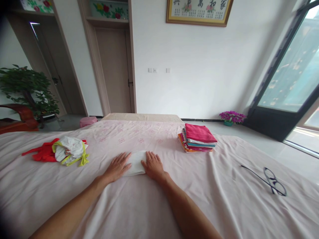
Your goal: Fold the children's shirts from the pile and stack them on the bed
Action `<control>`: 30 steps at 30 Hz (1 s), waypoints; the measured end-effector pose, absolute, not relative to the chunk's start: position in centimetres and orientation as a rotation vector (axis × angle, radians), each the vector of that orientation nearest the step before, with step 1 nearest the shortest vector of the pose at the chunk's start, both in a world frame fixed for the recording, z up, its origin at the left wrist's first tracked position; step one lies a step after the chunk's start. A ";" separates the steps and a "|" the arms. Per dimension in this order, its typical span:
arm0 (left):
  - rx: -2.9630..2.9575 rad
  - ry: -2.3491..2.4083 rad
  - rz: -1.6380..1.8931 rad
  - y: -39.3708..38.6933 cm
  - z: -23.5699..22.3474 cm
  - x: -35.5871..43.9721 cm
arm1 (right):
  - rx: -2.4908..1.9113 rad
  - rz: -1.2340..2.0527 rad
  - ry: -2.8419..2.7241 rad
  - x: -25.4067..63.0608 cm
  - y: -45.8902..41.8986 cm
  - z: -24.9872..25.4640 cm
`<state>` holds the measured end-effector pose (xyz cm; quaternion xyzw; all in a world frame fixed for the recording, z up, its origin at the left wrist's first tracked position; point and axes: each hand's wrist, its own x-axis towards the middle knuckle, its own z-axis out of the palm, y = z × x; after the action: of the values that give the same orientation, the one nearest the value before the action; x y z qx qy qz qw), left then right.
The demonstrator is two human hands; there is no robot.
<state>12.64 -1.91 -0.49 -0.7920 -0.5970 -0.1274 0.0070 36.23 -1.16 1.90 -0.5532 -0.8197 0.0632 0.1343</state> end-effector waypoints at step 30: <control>-2.407 -1.852 -0.781 -3.6 -2.4 6.8 | -1.435 0.993 -1.496 36.7 1.3 6.6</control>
<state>6.77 -3.59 -2.44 -0.7675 -0.5907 -0.2492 0.0028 36.71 1.29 6.62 -0.5698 -0.5940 0.3941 0.4090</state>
